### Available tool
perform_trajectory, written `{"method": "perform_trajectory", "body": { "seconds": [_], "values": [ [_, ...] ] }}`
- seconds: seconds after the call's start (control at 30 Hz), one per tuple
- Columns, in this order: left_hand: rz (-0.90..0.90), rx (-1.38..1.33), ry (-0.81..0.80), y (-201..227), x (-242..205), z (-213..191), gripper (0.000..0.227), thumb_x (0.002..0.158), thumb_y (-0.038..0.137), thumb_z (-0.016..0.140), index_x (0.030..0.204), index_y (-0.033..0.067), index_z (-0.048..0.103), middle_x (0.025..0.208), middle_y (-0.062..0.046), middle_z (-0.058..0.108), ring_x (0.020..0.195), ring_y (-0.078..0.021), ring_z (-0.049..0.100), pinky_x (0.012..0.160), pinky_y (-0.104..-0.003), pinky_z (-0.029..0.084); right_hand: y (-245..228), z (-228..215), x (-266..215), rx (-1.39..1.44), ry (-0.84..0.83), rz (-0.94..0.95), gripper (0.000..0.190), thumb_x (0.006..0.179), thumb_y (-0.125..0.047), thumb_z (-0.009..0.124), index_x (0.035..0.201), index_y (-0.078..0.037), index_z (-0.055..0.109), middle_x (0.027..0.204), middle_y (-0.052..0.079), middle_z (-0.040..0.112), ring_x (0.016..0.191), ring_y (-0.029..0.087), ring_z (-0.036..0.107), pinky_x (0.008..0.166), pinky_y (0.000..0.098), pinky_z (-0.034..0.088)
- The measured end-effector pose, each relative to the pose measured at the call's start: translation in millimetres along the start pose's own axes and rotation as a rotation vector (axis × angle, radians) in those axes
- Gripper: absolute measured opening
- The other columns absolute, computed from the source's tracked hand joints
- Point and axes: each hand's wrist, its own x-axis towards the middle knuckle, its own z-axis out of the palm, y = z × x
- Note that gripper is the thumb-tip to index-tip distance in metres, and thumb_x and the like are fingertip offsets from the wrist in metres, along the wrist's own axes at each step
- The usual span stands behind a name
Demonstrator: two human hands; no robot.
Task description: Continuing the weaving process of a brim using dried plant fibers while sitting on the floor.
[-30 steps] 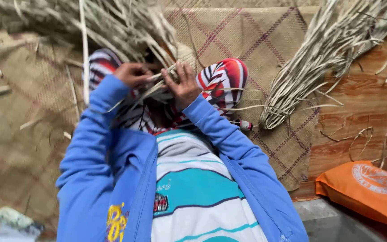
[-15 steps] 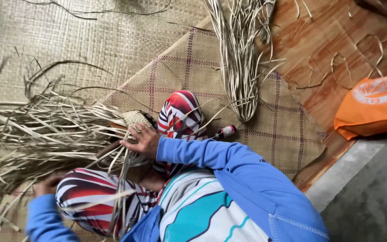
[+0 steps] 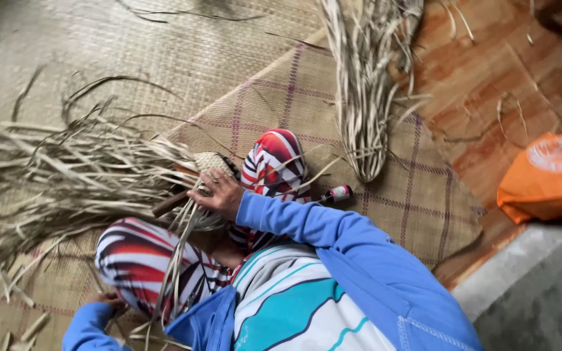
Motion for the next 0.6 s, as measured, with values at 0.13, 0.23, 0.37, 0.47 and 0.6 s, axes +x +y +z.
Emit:
{"method": "perform_trajectory", "body": {
  "seconds": [0.13, 0.23, 0.37, 0.47, 0.6],
  "values": [
    [-0.089, -0.242, 0.000, -42.7, -12.2, 21.1, 0.028, 0.092, 0.004, 0.080, 0.113, -0.0131, 0.079, 0.085, -0.026, 0.076, 0.071, -0.0324, 0.067, 0.066, -0.041, 0.054, -0.5, -3.5, 4.2, 0.013, -0.027, 0.005, 0.043, 0.097, -0.058, 0.057, 0.128, -0.031, 0.071, 0.122, 0.024, 0.068, 0.113, 0.049, 0.068, 0.099, 0.0592, 0.054],
    [-0.125, -0.405, -0.016, -25.2, -17.8, 21.4, 0.026, 0.092, -0.002, 0.080, 0.111, -0.0179, 0.079, 0.083, -0.029, 0.075, 0.070, -0.0340, 0.066, 0.065, -0.042, 0.054, -5.4, -39.1, 25.0, 0.096, -0.219, 0.048, 0.046, 0.093, -0.041, 0.074, 0.135, -0.025, 0.067, 0.133, 0.025, 0.061, 0.120, 0.047, 0.064, 0.108, 0.0586, 0.056],
    [-0.235, -0.262, 0.032, 1.0, -33.8, 13.2, 0.039, 0.090, 0.006, 0.083, 0.125, -0.0094, 0.078, 0.104, -0.031, 0.080, 0.094, -0.0417, 0.073, 0.089, -0.050, 0.059, -3.7, -34.2, 16.8, 0.114, -0.273, 0.049, 0.048, 0.095, -0.044, 0.070, 0.139, -0.025, 0.065, 0.137, 0.029, 0.060, 0.125, 0.051, 0.061, 0.109, 0.0597, 0.054],
    [-0.278, -0.095, 0.008, 1.0, -37.2, 0.9, 0.037, 0.094, 0.010, 0.081, 0.126, -0.0076, 0.079, 0.108, -0.030, 0.082, 0.097, -0.0416, 0.072, 0.093, -0.053, 0.057, -0.4, -20.8, 6.3, 0.095, -0.266, 0.032, 0.047, 0.096, -0.045, 0.070, 0.138, -0.025, 0.066, 0.135, 0.031, 0.062, 0.123, 0.051, 0.063, 0.105, 0.0607, 0.058],
    [-0.250, -0.054, 0.033, -22.2, -31.8, -26.7, 0.033, 0.088, 0.014, 0.089, 0.113, -0.0071, 0.087, 0.084, -0.027, 0.078, 0.078, -0.0362, 0.068, 0.071, -0.047, 0.052, 0.6, -15.8, -1.8, 0.061, -0.281, 0.024, 0.044, 0.097, -0.026, 0.071, 0.141, -0.027, 0.063, 0.134, 0.031, 0.062, 0.121, 0.052, 0.064, 0.094, 0.0568, 0.065]
  ]
}}
